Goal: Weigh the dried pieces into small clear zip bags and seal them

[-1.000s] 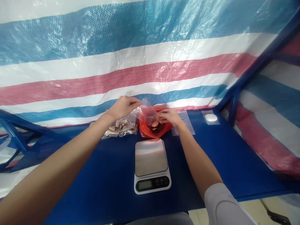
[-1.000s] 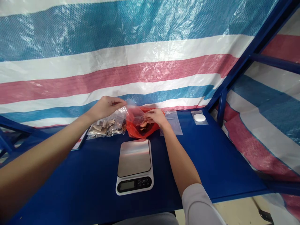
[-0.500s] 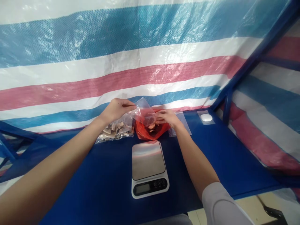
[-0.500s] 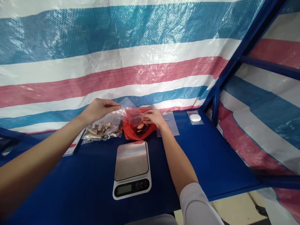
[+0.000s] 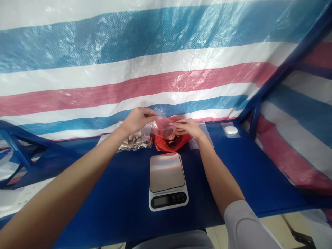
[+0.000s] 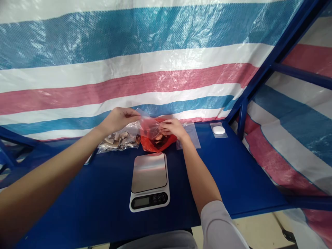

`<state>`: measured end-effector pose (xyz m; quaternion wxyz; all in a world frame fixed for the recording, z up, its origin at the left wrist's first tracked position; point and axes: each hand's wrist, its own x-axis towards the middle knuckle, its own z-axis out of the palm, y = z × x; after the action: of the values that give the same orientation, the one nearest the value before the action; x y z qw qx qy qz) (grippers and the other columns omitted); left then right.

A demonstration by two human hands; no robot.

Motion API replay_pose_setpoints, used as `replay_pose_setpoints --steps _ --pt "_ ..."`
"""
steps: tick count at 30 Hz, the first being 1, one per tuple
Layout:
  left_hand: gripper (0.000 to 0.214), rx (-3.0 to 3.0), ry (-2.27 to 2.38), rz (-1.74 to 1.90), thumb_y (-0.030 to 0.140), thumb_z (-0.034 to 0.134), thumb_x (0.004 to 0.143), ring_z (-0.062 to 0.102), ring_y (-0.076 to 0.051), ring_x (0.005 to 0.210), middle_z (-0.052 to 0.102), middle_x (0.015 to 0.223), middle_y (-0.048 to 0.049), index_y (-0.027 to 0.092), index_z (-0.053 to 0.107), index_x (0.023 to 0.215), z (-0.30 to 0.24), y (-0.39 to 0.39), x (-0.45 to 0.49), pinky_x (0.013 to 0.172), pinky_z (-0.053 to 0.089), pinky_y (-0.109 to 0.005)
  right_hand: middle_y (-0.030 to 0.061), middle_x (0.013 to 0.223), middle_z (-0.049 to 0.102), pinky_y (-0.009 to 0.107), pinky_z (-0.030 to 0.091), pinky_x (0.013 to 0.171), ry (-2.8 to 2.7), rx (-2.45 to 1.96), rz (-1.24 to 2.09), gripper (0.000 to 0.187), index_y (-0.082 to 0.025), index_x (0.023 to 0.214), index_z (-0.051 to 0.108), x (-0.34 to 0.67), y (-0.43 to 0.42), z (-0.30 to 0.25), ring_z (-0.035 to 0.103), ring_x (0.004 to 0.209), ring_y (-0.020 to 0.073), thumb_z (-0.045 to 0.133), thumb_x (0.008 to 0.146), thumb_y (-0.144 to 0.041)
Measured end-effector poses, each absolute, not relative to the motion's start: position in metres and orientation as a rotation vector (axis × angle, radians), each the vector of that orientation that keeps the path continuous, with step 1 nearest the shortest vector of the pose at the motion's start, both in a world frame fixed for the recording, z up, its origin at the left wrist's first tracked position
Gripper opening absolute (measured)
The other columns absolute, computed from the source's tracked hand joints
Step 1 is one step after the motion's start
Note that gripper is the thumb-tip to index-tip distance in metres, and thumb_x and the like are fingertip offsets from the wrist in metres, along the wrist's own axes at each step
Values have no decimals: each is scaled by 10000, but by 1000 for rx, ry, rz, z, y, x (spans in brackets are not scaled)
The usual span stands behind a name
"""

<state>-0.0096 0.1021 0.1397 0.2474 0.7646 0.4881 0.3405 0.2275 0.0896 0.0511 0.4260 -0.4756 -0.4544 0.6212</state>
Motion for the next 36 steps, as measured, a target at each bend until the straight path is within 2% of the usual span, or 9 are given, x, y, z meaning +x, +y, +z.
replay_pose_setpoints --steps 3,9,15,19,24,27,29,33,36 --pt "196 2121 1346 887 399 716 761 628 -173 677 733 731 -22 209 753 731 141 95 -9 645 458 -286 48 845 785 240 618 698 -1164 -1174 1505 114 -170 889 757 229 83 59 730 705 138 776 806 -245" --pt "245 1905 1295 1166 418 739 764 656 -177 770 754 815 -35 174 744 790 128 69 -1 735 491 -285 54 976 774 239 615 674 -1177 -1213 1372 232 -186 1021 726 236 59 68 743 761 149 755 834 -320" --pt "355 1446 1085 1291 475 799 705 679 -174 719 761 817 -48 154 711 830 104 43 26 696 539 -295 47 1101 754 253 613 655 -1193 -1220 1242 414 -227 1093 714 248 26 59 722 982 209 766 772 -483" --pt "391 1198 966 1337 467 849 644 709 -172 727 768 840 -62 156 685 816 86 35 52 761 577 -322 28 1054 760 249 597 725 -1011 -1155 1216 481 -236 1077 691 262 15 55 710 1010 192 822 683 -480" --pt "377 1040 958 1372 462 827 675 728 -172 764 768 895 -69 165 669 848 65 25 92 796 587 -340 19 988 766 232 558 668 -890 -1149 1173 508 -227 1013 686 287 16 49 723 961 197 867 595 -451" --pt "325 1139 980 1359 407 817 689 722 -179 803 755 870 -57 168 671 853 55 18 110 846 580 -359 0 897 757 265 575 652 -852 -1127 1180 502 -218 951 686 310 25 47 733 841 193 902 535 -398" --pt "304 1258 1004 1372 367 789 720 720 -194 874 749 909 -59 175 672 924 49 14 116 874 573 -363 4 864 757 264 573 629 -898 -1159 1208 476 -206 933 696 328 33 47 733 770 182 913 533 -347" --pt "280 1666 1122 1393 312 692 823 694 -210 998 717 1106 -88 208 652 1080 44 9 118 921 559 -376 44 848 770 255 569 626 -1050 -1309 1231 356 -167 926 745 362 54 50 721 696 157 893 609 -236" --pt "183 2211 1068 1242 248 601 896 653 -240 1111 700 1157 -93 231 678 1061 41 5 120 1008 516 -426 57 806 770 250 554 612 -1229 -1415 1248 279 -153 912 781 375 74 51 684 638 136 876 654 -197"
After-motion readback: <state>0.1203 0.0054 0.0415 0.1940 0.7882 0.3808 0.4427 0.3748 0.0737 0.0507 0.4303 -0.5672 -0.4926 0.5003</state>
